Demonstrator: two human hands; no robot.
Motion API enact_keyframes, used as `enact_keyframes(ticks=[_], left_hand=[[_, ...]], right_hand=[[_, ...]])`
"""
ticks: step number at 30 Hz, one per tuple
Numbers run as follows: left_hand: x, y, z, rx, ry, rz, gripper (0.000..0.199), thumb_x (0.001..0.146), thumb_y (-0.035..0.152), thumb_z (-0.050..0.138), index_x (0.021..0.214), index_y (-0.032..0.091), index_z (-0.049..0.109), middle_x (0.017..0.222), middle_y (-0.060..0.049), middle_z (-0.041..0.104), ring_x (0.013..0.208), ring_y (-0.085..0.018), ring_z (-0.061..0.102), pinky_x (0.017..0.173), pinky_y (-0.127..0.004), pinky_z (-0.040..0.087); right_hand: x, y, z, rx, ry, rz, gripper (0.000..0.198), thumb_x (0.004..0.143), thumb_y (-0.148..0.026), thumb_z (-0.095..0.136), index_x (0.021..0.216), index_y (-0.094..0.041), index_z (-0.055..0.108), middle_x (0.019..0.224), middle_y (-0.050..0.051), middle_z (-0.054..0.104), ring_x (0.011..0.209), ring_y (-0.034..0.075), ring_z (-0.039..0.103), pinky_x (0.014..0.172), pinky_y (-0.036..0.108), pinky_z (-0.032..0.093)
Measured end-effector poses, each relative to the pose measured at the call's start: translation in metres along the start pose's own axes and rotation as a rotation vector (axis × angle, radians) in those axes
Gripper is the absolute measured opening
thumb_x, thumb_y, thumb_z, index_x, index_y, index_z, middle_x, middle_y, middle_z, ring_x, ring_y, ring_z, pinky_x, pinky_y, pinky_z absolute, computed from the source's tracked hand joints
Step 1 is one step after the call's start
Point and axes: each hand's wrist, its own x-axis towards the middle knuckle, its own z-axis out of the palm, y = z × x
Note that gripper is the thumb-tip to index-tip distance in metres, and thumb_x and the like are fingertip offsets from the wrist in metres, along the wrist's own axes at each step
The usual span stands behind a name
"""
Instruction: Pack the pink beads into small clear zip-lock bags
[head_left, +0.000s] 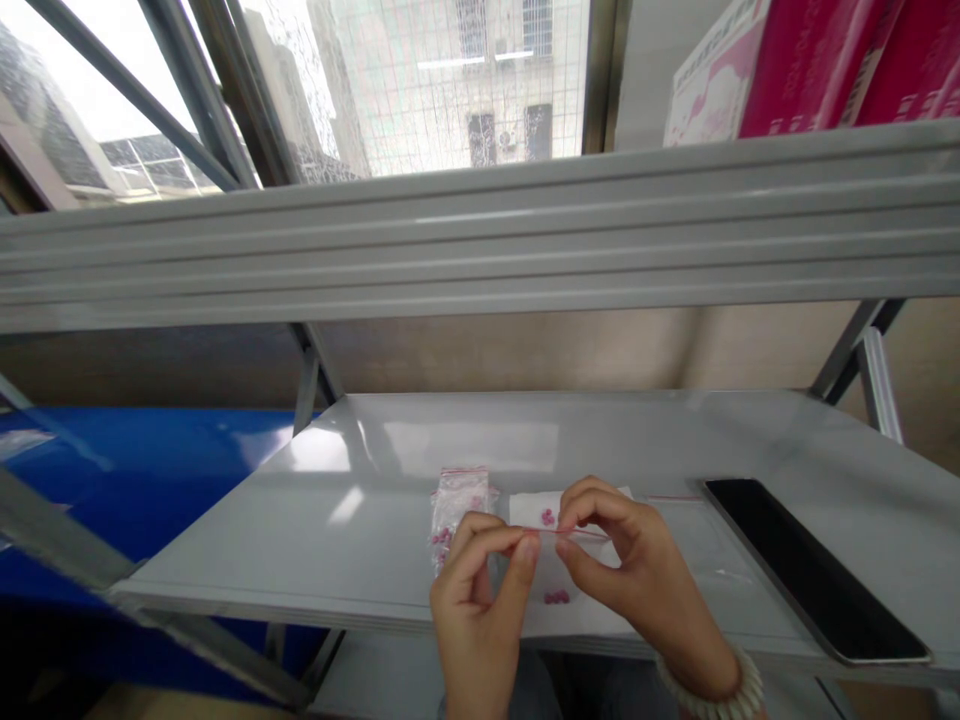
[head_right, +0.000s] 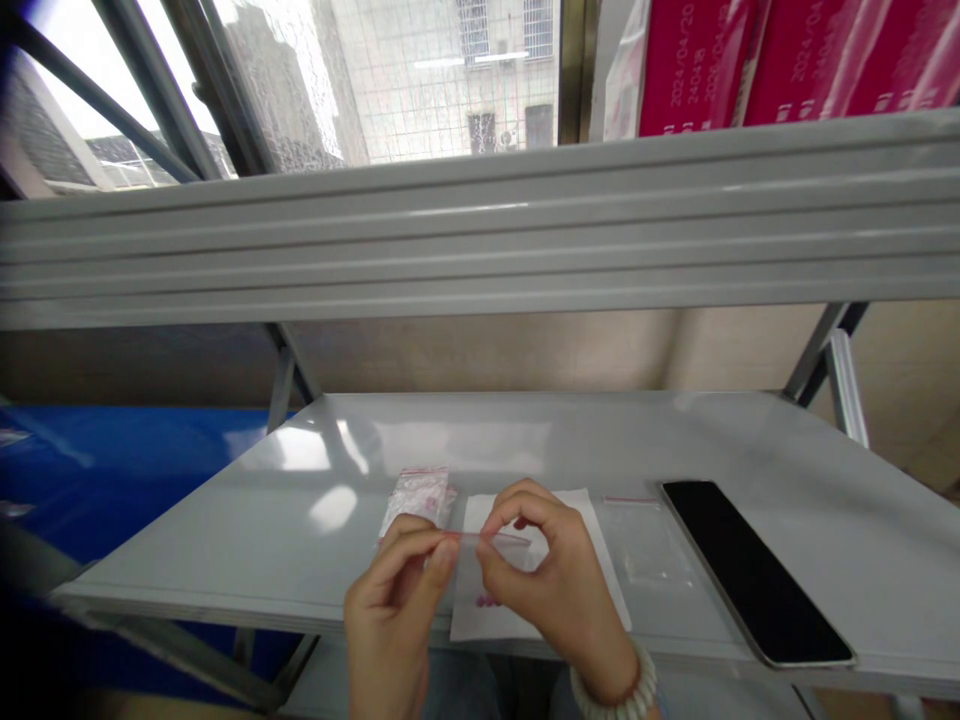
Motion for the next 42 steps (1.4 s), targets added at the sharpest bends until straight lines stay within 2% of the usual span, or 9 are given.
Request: enact_keyframes(ticks=[19,23,26,29,32,34,37,39,42], left_hand=[[0.002,-0.001,-0.011,-0.023,0.106,-0.041,0.009,0.085,0.026,0.072,0.077,0.022,0.073,0.075,0.001,0.058,0.073,-0.014,0.055,0.066,-0.021,0.045],[0.006,0.003,-0.022,0.015,0.122,-0.013,0.009,0.085,0.024,0.072,0.076,0.023,0.073,0.075,0.001,0.057,0.072,-0.014,0.054,0.064,-0.021,0.044],[0.016,0.011,-0.037,0.076,0.131,0.060,0.006,0.083,0.022,0.073,0.078,0.023,0.074,0.076,0.001,0.058,0.073,-0.014,0.054,0.064,-0.022,0.043],[0.036,0.015,-0.052,0.133,0.123,0.108,0.004,0.081,0.022,0.074,0.077,0.024,0.074,0.075,0.001,0.059,0.075,-0.015,0.055,0.068,-0.024,0.044],[0.063,0.003,-0.063,0.244,0.116,0.027,0.010,0.078,0.030,0.073,0.073,0.022,0.072,0.075,0.000,0.062,0.078,-0.017,0.058,0.074,-0.027,0.047],[0.078,-0.013,-0.066,0.318,0.114,-0.081,0.016,0.077,0.035,0.070,0.072,0.020,0.071,0.076,-0.001,0.065,0.078,-0.019,0.061,0.074,-0.029,0.048],[0.092,-0.042,-0.068,0.383,0.103,-0.168,0.021,0.075,0.038,0.066,0.069,0.017,0.070,0.071,-0.004,0.069,0.071,-0.020,0.064,0.068,-0.031,0.049],[0.095,-0.058,-0.068,0.432,0.082,-0.210,0.025,0.074,0.040,0.064,0.068,0.017,0.070,0.068,-0.006,0.071,0.068,-0.022,0.065,0.066,-0.031,0.050],[0.094,-0.071,-0.068,0.530,0.058,-0.246,0.025,0.073,0.040,0.064,0.068,0.017,0.071,0.067,-0.007,0.072,0.065,-0.024,0.066,0.065,-0.033,0.050]], right_hand=[[0.003,0.005,0.000,0.078,0.057,-0.001,0.006,0.083,-0.018,0.071,0.078,-0.022,0.070,0.076,0.001,0.067,0.074,0.017,0.062,0.070,0.030,0.049],[0.004,-0.001,0.006,0.070,0.097,-0.013,0.009,0.081,-0.021,0.076,0.073,-0.023,0.073,0.072,0.000,0.067,0.070,0.017,0.062,0.068,0.030,0.047],[0.009,-0.009,0.014,0.091,0.106,-0.021,0.011,0.078,-0.024,0.078,0.068,-0.023,0.074,0.068,0.000,0.067,0.068,0.017,0.061,0.067,0.030,0.047],[0.025,-0.012,0.026,0.130,0.067,0.051,0.013,0.076,-0.028,0.078,0.066,-0.021,0.074,0.067,0.001,0.068,0.067,0.017,0.061,0.065,0.030,0.047],[0.048,0.003,0.042,0.180,0.011,0.228,0.017,0.074,-0.036,0.077,0.071,-0.020,0.076,0.069,0.003,0.072,0.067,0.019,0.064,0.063,0.031,0.050],[0.062,0.020,0.054,0.180,0.052,0.318,0.019,0.070,-0.036,0.078,0.071,-0.018,0.077,0.072,0.005,0.075,0.069,0.020,0.066,0.066,0.031,0.052],[0.075,0.048,0.069,0.160,0.065,0.360,0.015,0.070,-0.030,0.074,0.068,-0.015,0.076,0.069,0.008,0.075,0.066,0.021,0.067,0.064,0.032,0.053],[0.078,0.061,0.075,0.139,0.063,0.369,0.012,0.069,-0.024,0.072,0.073,-0.015,0.077,0.073,0.008,0.077,0.067,0.021,0.068,0.065,0.032,0.054],[0.075,0.070,0.074,0.089,0.069,0.368,0.019,0.069,-0.021,0.070,0.085,-0.015,0.078,0.081,0.009,0.078,0.069,0.020,0.068,0.067,0.033,0.054]])
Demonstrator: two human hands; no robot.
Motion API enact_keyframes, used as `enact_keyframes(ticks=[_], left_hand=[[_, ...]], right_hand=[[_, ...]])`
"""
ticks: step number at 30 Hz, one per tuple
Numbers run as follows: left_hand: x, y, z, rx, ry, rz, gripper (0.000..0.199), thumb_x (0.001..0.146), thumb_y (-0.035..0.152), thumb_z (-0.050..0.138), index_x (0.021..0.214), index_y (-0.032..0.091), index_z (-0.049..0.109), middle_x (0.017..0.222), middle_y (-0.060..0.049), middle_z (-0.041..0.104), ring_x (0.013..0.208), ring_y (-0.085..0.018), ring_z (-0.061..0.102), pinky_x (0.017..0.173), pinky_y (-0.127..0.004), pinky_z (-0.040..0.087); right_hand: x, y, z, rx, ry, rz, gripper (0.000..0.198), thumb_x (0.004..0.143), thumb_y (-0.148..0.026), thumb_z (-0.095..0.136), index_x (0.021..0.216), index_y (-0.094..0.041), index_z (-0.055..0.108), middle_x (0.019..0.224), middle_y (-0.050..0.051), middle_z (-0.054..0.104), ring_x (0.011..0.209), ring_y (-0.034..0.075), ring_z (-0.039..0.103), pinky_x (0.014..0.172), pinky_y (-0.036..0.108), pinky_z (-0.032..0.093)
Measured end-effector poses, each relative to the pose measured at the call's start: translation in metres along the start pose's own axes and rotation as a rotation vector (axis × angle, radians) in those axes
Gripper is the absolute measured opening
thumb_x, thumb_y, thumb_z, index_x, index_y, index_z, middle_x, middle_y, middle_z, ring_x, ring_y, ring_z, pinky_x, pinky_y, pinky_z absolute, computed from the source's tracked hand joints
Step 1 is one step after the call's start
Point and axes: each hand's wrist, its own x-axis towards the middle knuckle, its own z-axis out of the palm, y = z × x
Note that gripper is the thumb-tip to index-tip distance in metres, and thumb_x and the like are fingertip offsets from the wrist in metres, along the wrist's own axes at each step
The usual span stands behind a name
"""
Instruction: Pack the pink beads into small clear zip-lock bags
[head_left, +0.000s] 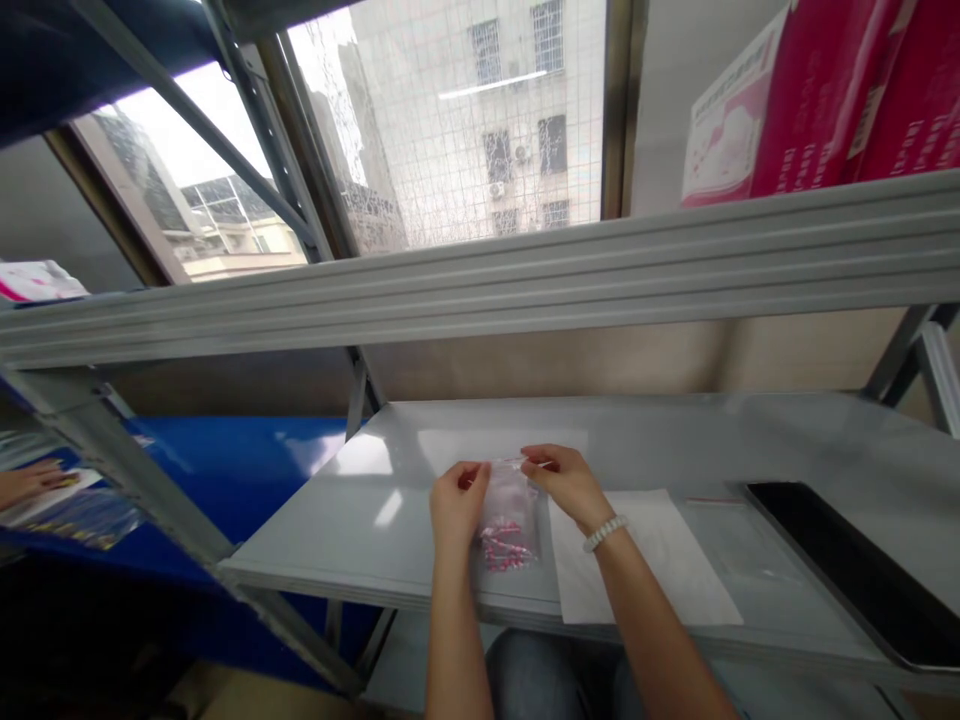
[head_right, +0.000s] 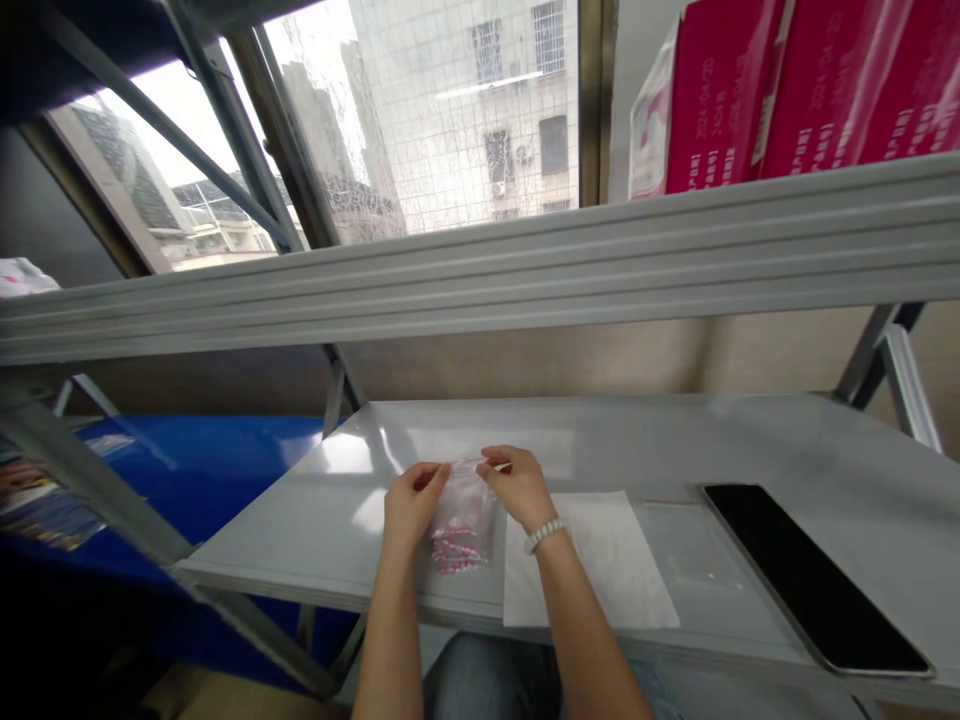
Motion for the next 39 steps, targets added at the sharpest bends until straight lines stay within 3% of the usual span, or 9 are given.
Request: enact_keyframes(ticks=[7,12,14,18,21,23,31,36,39], left_hand=[[-0.003,0.009,-0.011,0.237,0.122,-0.012,0.034,0.081,0.036,0.059,0.100,0.013,0.072,0.082,-0.012,0.072,0.069,-0.028,0.066,0.067,-0.039,0.049],[-0.028,0.040,0.000,0.253,0.142,0.165,0.036,0.085,0.034,0.055,0.113,0.015,0.067,0.105,-0.013,0.069,0.096,-0.032,0.062,0.090,-0.046,0.046],[-0.050,0.054,0.021,0.181,0.039,0.329,0.029,0.087,0.030,0.054,0.109,0.016,0.067,0.100,-0.010,0.069,0.096,-0.029,0.062,0.090,-0.044,0.047],[-0.105,0.081,0.078,0.123,-0.375,0.554,0.020,0.085,0.012,0.055,0.097,0.019,0.069,0.096,-0.006,0.071,0.093,-0.026,0.062,0.085,-0.042,0.050],[-0.139,0.097,0.112,0.154,-0.595,0.638,0.024,0.081,0.007,0.059,0.099,0.020,0.069,0.102,-0.005,0.072,0.098,-0.026,0.062,0.087,-0.043,0.051],[-0.153,0.102,0.128,0.179,-0.638,0.685,0.025,0.079,0.005,0.060,0.097,0.019,0.069,0.101,-0.005,0.073,0.097,-0.027,0.063,0.083,-0.043,0.052],[-0.148,0.100,0.141,0.151,-0.507,0.696,0.031,0.078,-0.007,0.049,0.079,0.017,0.069,0.080,-0.007,0.073,0.081,-0.026,0.067,0.072,-0.040,0.055],[-0.134,0.093,0.126,-0.013,-0.341,0.673,0.035,0.085,-0.005,0.043,0.097,0.017,0.068,0.094,-0.006,0.074,0.087,-0.018,0.070,0.080,-0.029,0.057],[-0.126,0.091,0.115,-0.159,-0.172,0.639,0.027,0.089,0.003,0.046,0.093,0.018,0.068,0.091,-0.006,0.073,0.086,-0.018,0.071,0.078,-0.027,0.057]], right_hand=[[-0.012,0.003,-0.030,-0.124,0.007,-0.034,0.022,0.077,-0.026,0.064,0.090,-0.015,0.078,0.081,0.009,0.077,0.069,0.020,0.067,0.064,0.032,0.055],[-0.028,0.004,-0.068,-0.278,0.065,-0.072,0.023,0.080,-0.028,0.061,0.089,-0.015,0.077,0.085,0.009,0.077,0.075,0.021,0.069,0.069,0.032,0.056],[-0.037,0.004,-0.091,-0.372,0.121,-0.081,0.026,0.082,-0.027,0.059,0.098,-0.014,0.075,0.088,0.009,0.077,0.080,0.022,0.070,0.074,0.031,0.055],[-0.057,0.004,-0.146,-0.614,0.256,-0.057,0.040,0.088,-0.016,0.048,0.123,-0.010,0.065,0.089,0.011,0.076,0.082,0.025,0.069,0.080,0.037,0.053],[-0.067,0.006,-0.176,-0.806,0.306,-0.047,0.045,0.082,0.000,0.041,0.116,-0.009,0.070,0.102,0.018,0.074,0.105,0.032,0.062,0.095,0.043,0.046],[-0.071,0.011,-0.186,-0.897,0.293,-0.047,0.051,0.077,0.007,0.039,0.110,-0.010,0.074,0.111,0.018,0.072,0.115,0.033,0.056,0.099,0.043,0.042],[-0.075,0.025,-0.190,-1.002,0.256,-0.022,0.035,0.078,-0.002,0.055,0.101,-0.016,0.077,0.103,0.018,0.070,0.105,0.035,0.054,0.089,0.044,0.043],[-0.072,0.025,-0.191,-0.832,0.277,-0.065,0.015,0.076,-0.009,0.058,0.077,-0.016,0.072,0.090,0.015,0.066,0.094,0.032,0.056,0.090,0.045,0.043],[-0.070,0.020,-0.185,-0.653,0.267,-0.111,0.008,0.080,-0.021,0.057,0.080,-0.018,0.065,0.087,0.011,0.065,0.086,0.027,0.059,0.082,0.040,0.047]])
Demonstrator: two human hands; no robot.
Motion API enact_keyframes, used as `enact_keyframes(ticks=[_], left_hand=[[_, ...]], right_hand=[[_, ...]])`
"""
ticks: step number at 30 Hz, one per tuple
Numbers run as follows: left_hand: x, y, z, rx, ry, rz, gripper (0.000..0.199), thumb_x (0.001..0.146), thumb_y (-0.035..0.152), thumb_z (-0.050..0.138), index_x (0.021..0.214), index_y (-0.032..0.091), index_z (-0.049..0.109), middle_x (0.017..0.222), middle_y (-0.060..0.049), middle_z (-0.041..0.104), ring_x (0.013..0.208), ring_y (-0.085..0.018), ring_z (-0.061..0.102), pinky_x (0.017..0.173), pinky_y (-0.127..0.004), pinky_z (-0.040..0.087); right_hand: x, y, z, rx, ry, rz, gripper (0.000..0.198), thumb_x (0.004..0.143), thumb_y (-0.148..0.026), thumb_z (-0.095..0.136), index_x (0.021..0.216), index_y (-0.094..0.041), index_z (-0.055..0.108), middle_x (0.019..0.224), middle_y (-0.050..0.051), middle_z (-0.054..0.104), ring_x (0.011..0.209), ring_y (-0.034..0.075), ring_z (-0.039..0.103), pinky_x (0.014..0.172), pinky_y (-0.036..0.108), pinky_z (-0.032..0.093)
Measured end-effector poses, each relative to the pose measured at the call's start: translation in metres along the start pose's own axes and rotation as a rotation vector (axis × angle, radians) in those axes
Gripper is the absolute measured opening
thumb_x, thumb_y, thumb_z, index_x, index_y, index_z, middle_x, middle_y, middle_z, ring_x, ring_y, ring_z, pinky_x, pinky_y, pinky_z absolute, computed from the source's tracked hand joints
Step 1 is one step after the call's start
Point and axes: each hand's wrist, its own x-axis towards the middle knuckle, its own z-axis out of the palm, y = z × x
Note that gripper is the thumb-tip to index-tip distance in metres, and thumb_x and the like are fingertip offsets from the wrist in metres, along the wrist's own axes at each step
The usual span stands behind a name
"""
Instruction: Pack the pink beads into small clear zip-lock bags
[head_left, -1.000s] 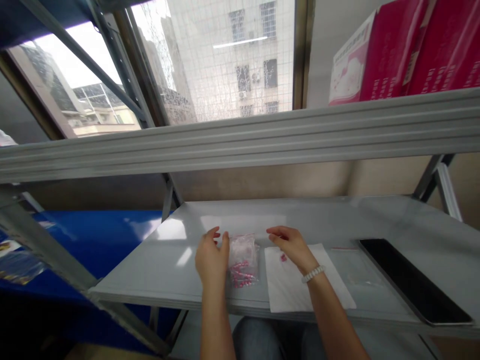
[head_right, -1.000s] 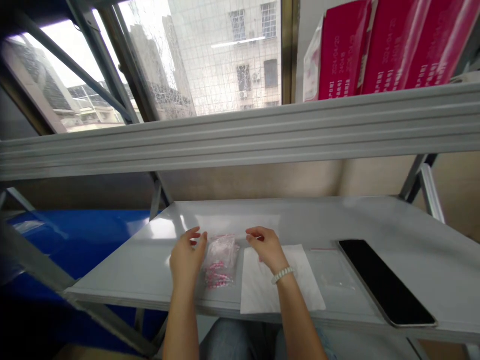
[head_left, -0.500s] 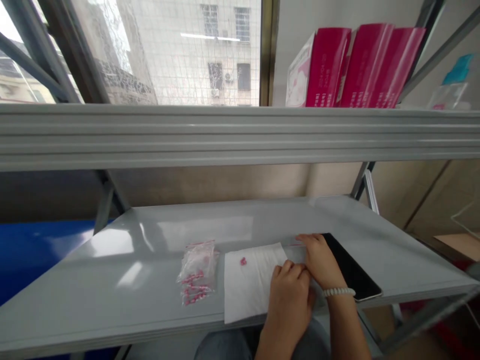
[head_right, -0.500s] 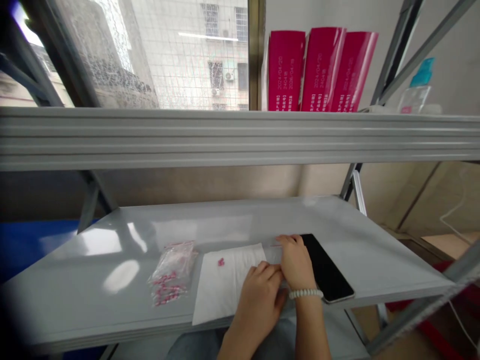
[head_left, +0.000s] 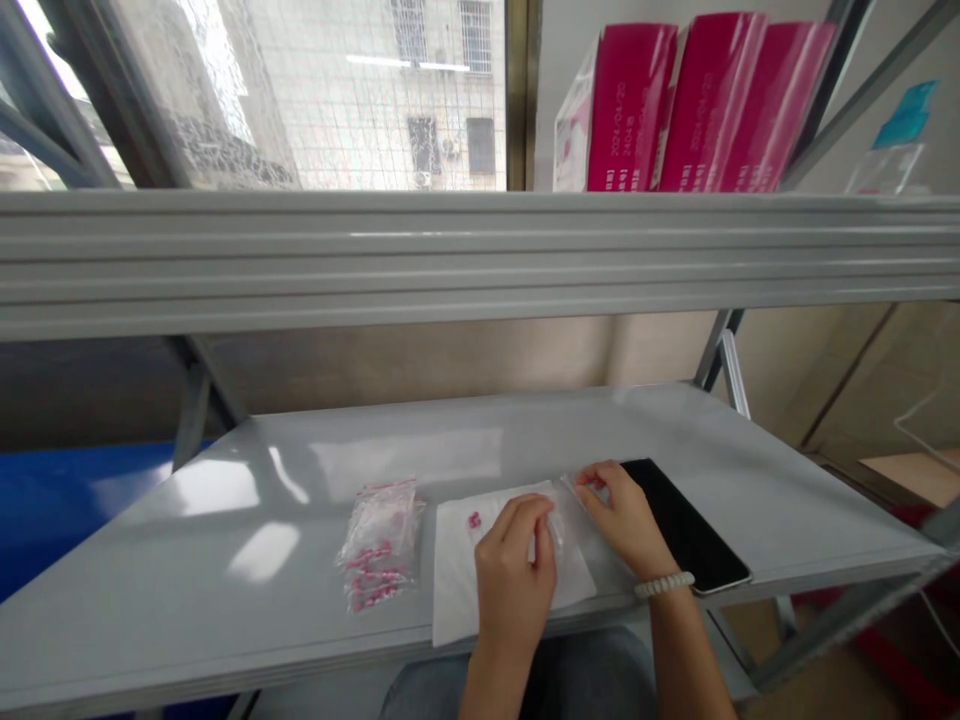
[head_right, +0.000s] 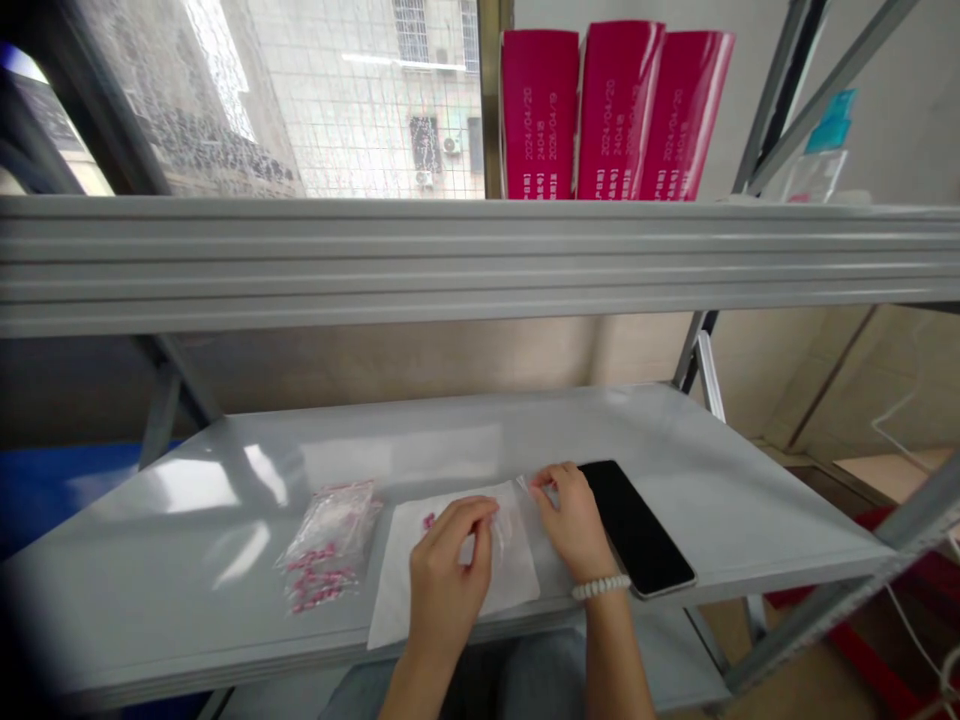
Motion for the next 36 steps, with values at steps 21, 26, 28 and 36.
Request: enact_keyframes(ticks=[21,26,28,36], left_hand=[[0.010,-0.029,-0.071,-0.318,0.524,-0.569,0.034,0.073,0.032,0.078,0.103,0.020,0.066,0.103,-0.006,0.068,0.083,-0.017,0.064,0.073,-0.027,0.053],[0.009,-0.015,-0.073,0.171,0.557,-0.307,0.031,0.083,0.028,0.068,0.113,0.020,0.061,0.107,-0.007,0.065,0.095,-0.022,0.060,0.085,-0.036,0.046],[0.009,-0.005,-0.073,0.222,0.541,-0.225,0.024,0.085,0.024,0.066,0.108,0.020,0.060,0.095,-0.004,0.064,0.085,-0.019,0.059,0.079,-0.033,0.045],[0.014,0.011,-0.062,0.041,0.172,-0.121,0.006,0.086,0.016,0.060,0.081,0.020,0.059,0.072,0.002,0.060,0.067,-0.014,0.057,0.063,-0.023,0.047]], right_hand=[[-0.011,-0.076,0.038,1.193,-0.466,0.381,0.048,0.054,-0.029,0.095,0.094,-0.015,0.072,0.067,-0.001,0.071,0.060,0.011,0.060,0.061,0.024,0.044],[-0.013,-0.086,0.039,1.147,-0.372,0.420,0.051,0.052,-0.031,0.095,0.090,-0.017,0.066,0.061,-0.005,0.066,0.052,0.007,0.051,0.051,0.019,0.036],[-0.013,-0.090,0.039,1.142,-0.346,0.428,0.052,0.051,-0.032,0.095,0.088,-0.018,0.063,0.060,-0.005,0.065,0.051,0.007,0.049,0.048,0.018,0.033],[-0.016,-0.096,0.045,1.119,-0.277,0.350,0.051,0.054,-0.036,0.092,0.088,-0.019,0.058,0.063,-0.003,0.068,0.048,0.008,0.046,0.047,0.020,0.030]])
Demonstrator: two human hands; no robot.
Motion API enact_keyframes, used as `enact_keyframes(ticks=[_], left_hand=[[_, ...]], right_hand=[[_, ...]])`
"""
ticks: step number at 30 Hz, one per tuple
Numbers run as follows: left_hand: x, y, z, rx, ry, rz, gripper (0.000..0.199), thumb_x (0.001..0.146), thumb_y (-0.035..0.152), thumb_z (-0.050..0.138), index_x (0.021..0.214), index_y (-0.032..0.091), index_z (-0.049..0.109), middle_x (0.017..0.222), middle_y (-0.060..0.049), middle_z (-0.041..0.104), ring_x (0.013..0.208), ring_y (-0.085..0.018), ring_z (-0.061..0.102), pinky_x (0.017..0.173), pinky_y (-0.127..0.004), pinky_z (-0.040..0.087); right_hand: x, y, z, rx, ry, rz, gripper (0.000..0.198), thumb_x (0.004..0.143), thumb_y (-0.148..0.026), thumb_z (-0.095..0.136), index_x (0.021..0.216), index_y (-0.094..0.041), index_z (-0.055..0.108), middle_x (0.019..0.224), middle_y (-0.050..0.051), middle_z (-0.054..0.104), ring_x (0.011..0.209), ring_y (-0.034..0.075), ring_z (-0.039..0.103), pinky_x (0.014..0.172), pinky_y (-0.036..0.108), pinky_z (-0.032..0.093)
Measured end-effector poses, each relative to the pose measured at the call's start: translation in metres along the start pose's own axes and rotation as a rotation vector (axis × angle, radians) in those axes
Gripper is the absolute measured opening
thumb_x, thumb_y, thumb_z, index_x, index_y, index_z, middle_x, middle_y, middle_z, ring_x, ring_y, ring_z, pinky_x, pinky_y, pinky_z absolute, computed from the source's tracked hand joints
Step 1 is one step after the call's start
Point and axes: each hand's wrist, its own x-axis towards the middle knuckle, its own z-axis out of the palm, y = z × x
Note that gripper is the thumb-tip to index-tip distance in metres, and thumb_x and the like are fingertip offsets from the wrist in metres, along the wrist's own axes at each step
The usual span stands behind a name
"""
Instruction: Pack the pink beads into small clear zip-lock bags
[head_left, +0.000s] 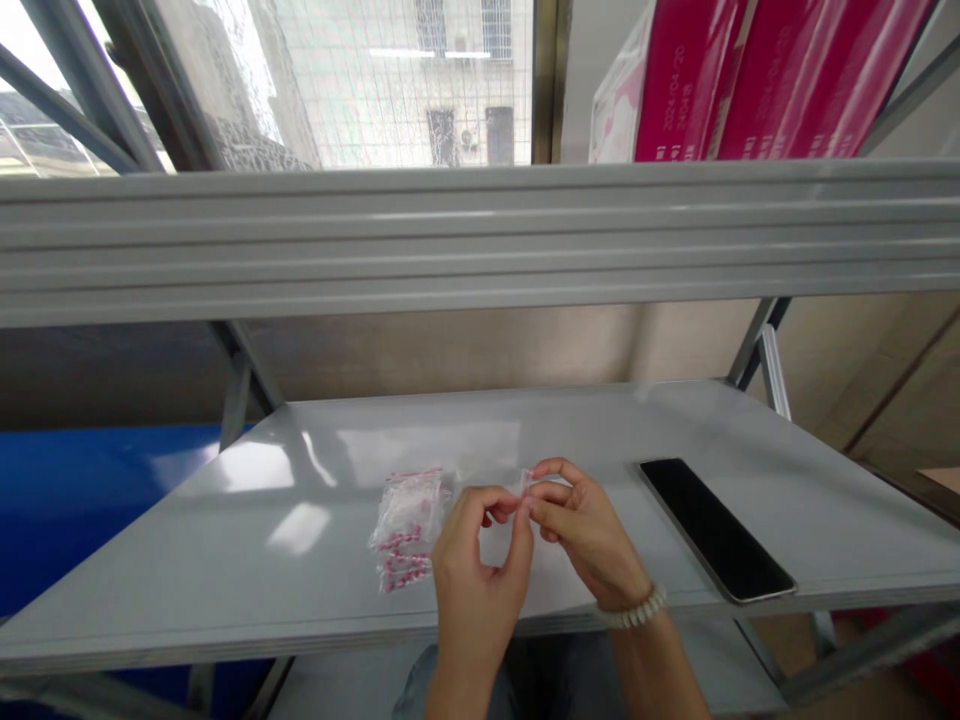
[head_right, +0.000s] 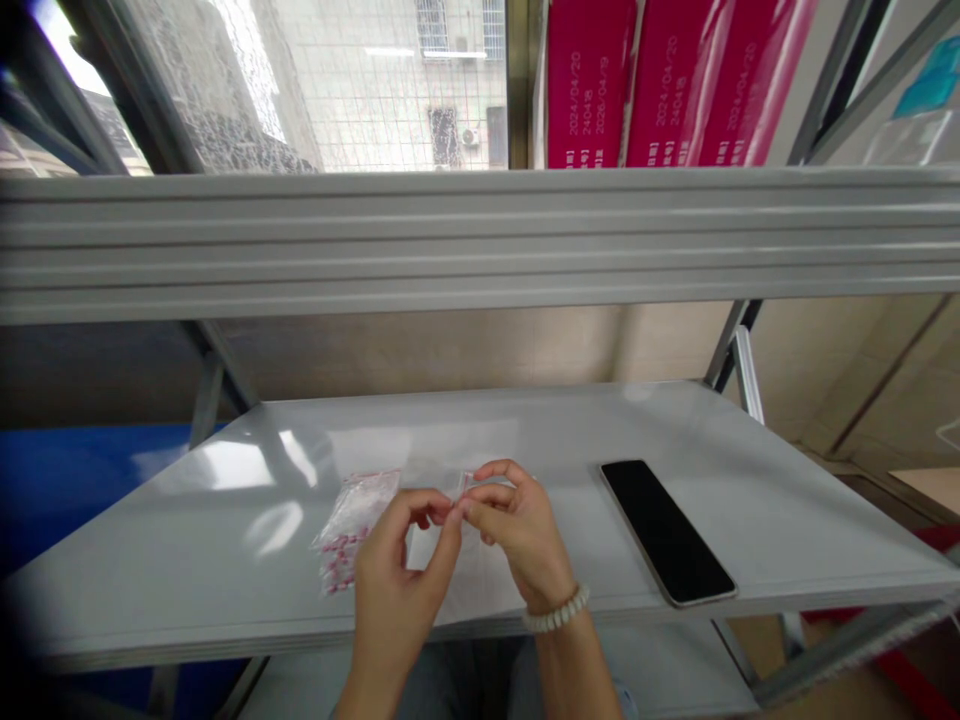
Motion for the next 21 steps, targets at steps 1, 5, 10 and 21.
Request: enact_keyframes(ticks=[1,5,10,21], left_hand=[[0.000,-0.001,0.000,-0.032,-0.020,-0.025,0.006,0.086,0.017,0.060,0.081,0.020,0.059,0.072,0.002,0.060,0.067,-0.014,0.058,0.063,-0.023,0.048],[0.001,-0.003,-0.001,-0.107,-0.030,-0.116,0.005,0.084,0.019,0.062,0.080,0.020,0.060,0.073,0.001,0.062,0.069,-0.015,0.061,0.065,-0.024,0.051],[0.001,-0.005,-0.001,-0.199,-0.005,-0.227,0.009,0.080,0.021,0.064,0.074,0.020,0.058,0.069,0.001,0.060,0.065,-0.014,0.061,0.062,-0.023,0.052],[0.000,-0.006,-0.006,-0.302,-0.037,-0.363,0.027,0.088,0.039,0.061,0.069,0.019,0.058,0.060,0.004,0.050,0.054,-0.011,0.047,0.048,-0.018,0.040]], right_hand=[[0.000,0.002,0.000,-0.003,-0.001,-0.016,0.050,0.055,-0.036,0.092,0.087,-0.019,0.057,0.064,-0.003,0.068,0.048,0.008,0.046,0.047,0.021,0.030],[0.000,0.009,0.002,-0.076,0.025,-0.131,0.043,0.061,-0.034,0.087,0.087,-0.021,0.056,0.067,-0.001,0.071,0.056,0.013,0.055,0.055,0.024,0.036],[-0.004,0.006,0.011,-0.339,0.113,-0.271,0.026,0.065,-0.024,0.077,0.080,-0.022,0.057,0.071,-0.001,0.069,0.058,0.014,0.050,0.059,0.027,0.036],[-0.015,-0.004,0.028,-0.453,0.101,-0.328,0.023,0.068,-0.021,0.076,0.077,-0.023,0.056,0.062,-0.005,0.068,0.061,0.016,0.056,0.065,0.028,0.037]])
